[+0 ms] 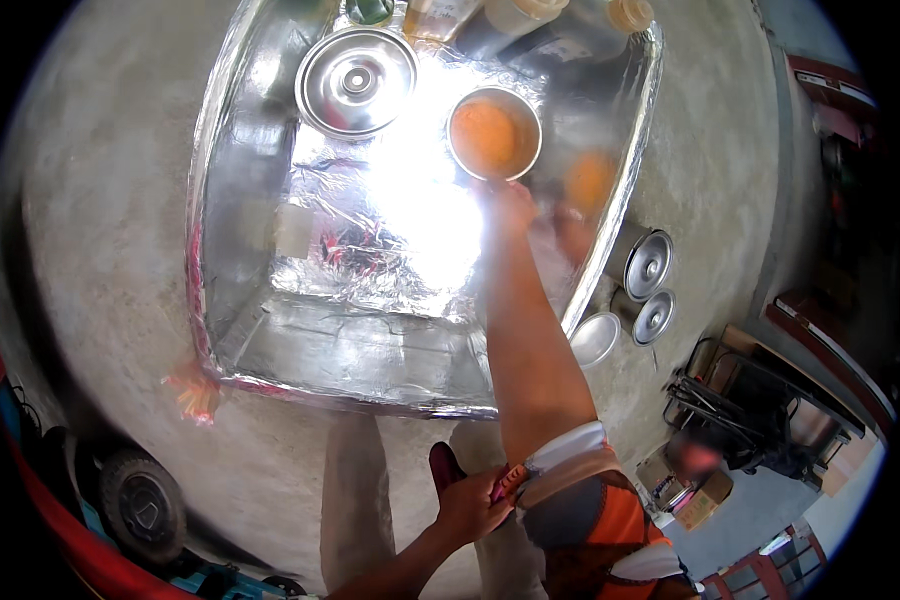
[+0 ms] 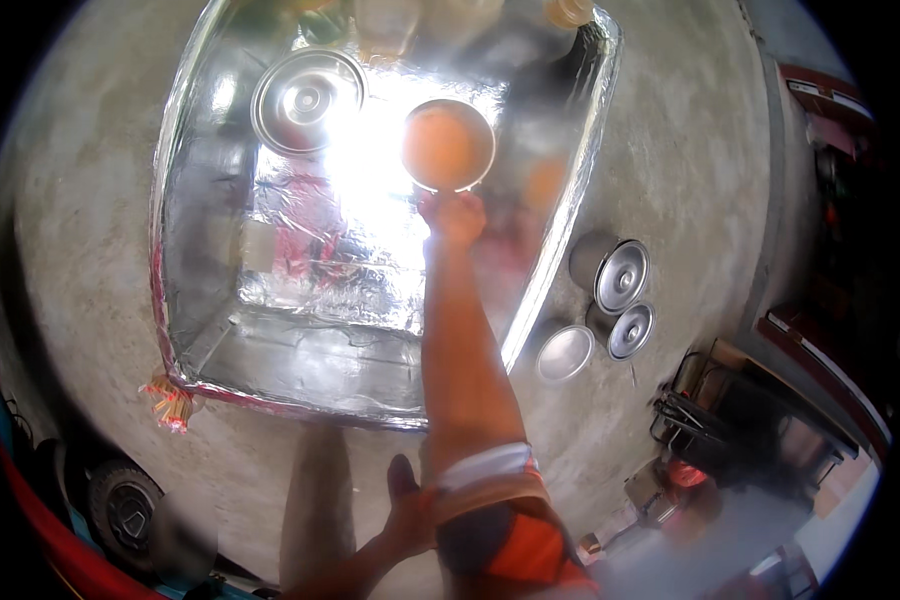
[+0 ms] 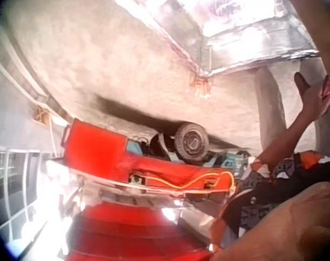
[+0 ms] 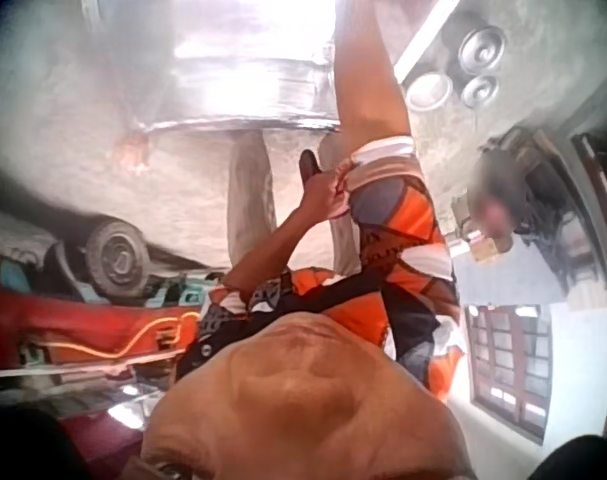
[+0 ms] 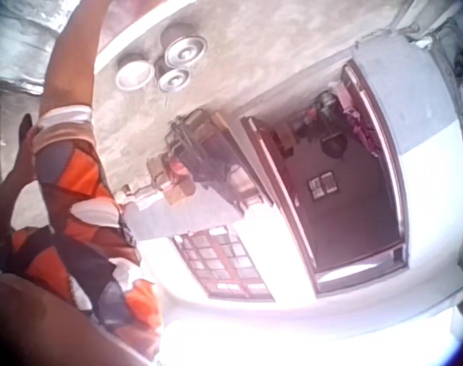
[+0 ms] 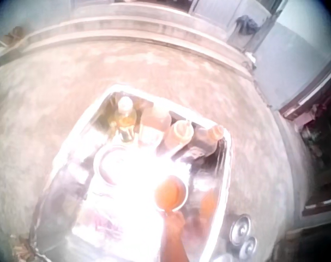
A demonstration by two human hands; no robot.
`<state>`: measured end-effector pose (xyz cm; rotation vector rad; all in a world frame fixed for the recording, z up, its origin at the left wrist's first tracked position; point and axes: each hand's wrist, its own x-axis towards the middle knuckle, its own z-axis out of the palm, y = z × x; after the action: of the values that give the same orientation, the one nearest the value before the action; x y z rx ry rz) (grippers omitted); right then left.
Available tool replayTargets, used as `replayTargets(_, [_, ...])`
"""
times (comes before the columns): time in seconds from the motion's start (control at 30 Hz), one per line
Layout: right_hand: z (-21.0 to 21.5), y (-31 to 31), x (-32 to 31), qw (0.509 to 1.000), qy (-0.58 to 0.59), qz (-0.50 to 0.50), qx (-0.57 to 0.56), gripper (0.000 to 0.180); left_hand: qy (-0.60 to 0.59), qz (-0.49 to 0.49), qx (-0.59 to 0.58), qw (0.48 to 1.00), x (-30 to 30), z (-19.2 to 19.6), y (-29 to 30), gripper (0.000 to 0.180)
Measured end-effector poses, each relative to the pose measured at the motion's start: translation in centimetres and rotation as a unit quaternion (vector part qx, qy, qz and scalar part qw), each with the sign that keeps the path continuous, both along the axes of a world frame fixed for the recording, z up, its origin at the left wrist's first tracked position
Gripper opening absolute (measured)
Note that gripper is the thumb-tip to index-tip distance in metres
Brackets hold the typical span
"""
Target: The person wipes the exterior of several stainless steel containers and lids with a cloth, then places them into a foil-lined tray. The person also retrieves a bundle of wooden skewers from a storage area and places them on a red cart.
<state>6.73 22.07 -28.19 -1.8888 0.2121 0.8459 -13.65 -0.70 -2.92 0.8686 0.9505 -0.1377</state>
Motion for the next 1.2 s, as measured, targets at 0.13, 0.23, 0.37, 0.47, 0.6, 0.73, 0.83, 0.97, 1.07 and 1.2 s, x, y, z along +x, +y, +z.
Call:
replayTargets(0.13, [6.5,-4.0,-0.8,0.976,-0.049,0.210,0.011,0.020,0.032,-0.102,0.068,0.992,0.5,1.5,3.5,0.034])
replayTargets(0.23, [19.7,-6.6,-2.8,0.958,0.136,0.246,0.061,0.015,0.039,-0.089,0.061,0.993,0.4,0.9,4.6,0.037])
replayTargets(0.37, [28.5,-15.8,-1.1,0.908,0.083,0.411,0.017,0.006,-0.010,0.118,-0.180,0.977,0.3,0.8,6.2,0.041])
replayTargets(0.47, [32.2,-18.8,-0.5,0.786,-0.009,0.618,0.013,0.038,-0.037,0.289,-0.431,0.854,0.1,0.5,7.0,0.039])
replayTargets(0.6, [34.8,-17.6,-0.1,0.678,-0.046,0.733,-0.015,0.054,-0.097,0.414,-0.553,0.716,-0.3,0.0,6.6,0.035])
replayTargets(0.73, [36.3,-14.5,1.0,0.626,-0.046,0.778,-0.030,0.053,-0.133,0.462,-0.533,0.696,-0.9,-0.3,7.6,0.038])
replayTargets(0.83, [34.1,-14.2,1.6,0.643,-0.154,0.747,0.070,0.032,-0.137,0.469,-0.523,0.699,-1.1,0.3,8.6,0.041])
replayTargets(0.97, [29.6,-9.3,1.2,0.720,-0.323,0.600,0.133,0.015,-0.244,0.493,-0.567,0.613,-1.1,0.1,7.7,0.047])
replayTargets(1.07, [23.9,-3.9,0.9,0.942,-0.136,0.306,0.024,0.017,-0.204,0.450,-0.641,0.588,-1.6,-0.3,6.1,0.048])
replayTargets(1.2, [15.8,2.6,-0.5,0.979,0.050,-0.127,0.152,0.022,-0.125,0.392,-0.604,0.683,-1.7,-0.5,5.5,0.059])
